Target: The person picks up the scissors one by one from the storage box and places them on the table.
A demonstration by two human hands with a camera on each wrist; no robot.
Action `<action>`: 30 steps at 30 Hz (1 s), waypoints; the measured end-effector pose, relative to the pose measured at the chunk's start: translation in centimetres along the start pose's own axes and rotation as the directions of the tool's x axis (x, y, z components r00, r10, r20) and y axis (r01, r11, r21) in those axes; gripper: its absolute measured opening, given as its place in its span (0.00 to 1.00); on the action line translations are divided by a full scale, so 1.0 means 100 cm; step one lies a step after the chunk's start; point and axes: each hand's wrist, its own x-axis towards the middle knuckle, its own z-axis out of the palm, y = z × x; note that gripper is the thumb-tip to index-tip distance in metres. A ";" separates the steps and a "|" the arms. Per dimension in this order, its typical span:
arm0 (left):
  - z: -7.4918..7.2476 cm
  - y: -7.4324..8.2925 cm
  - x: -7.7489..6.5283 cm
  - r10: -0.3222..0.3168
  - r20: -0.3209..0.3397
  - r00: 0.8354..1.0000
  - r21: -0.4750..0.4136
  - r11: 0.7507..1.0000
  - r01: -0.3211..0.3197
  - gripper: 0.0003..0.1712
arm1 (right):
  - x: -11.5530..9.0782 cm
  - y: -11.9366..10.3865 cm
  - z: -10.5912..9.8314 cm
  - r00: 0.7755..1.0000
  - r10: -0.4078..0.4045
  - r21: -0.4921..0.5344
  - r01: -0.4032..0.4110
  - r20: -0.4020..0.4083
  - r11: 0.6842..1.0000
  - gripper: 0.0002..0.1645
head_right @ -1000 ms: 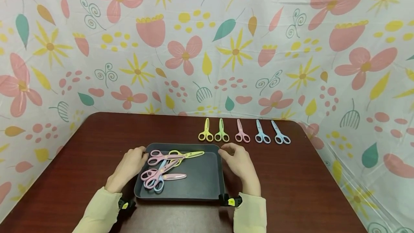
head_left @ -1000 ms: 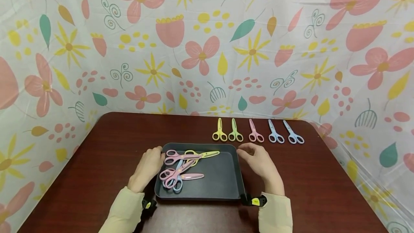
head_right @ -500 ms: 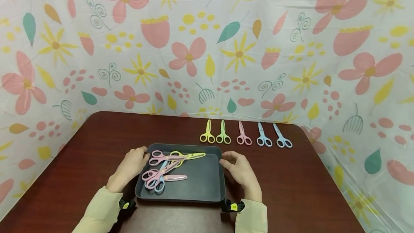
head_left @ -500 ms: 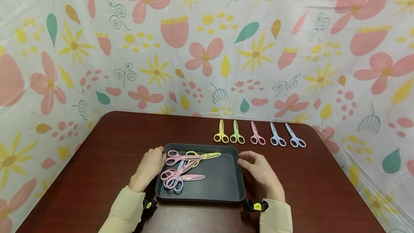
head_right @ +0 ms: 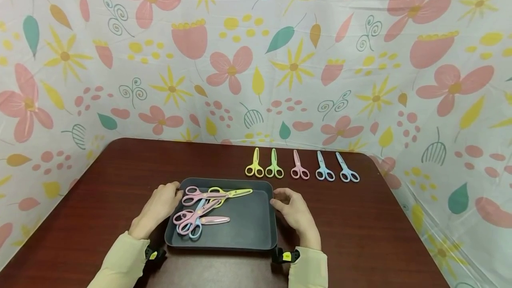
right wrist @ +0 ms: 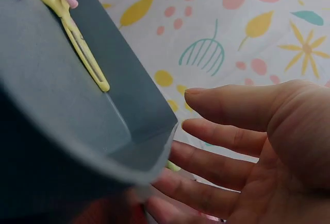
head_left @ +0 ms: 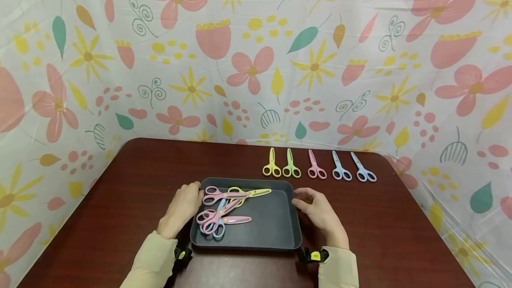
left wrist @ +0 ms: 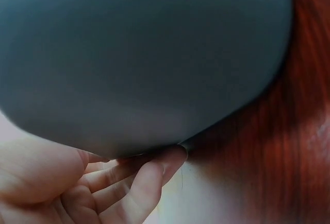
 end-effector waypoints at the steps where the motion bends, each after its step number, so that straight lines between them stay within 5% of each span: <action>1: 0.000 0.000 0.000 0.002 -0.002 1.000 0.002 1.000 -0.002 0.07 | 0.000 0.000 0.001 1.000 0.008 0.019 -0.008 0.006 1.000 0.20; 18: 0.002 0.002 0.002 -0.023 0.011 1.000 -0.011 1.000 0.024 0.08 | 0.002 0.006 0.006 0.998 0.044 0.030 -0.043 -0.034 0.999 0.17; 30: 0.001 0.003 0.002 -0.022 0.011 1.000 -0.014 1.000 0.022 0.07 | 0.000 0.003 0.004 0.999 0.032 -0.102 -0.034 -0.024 0.994 0.14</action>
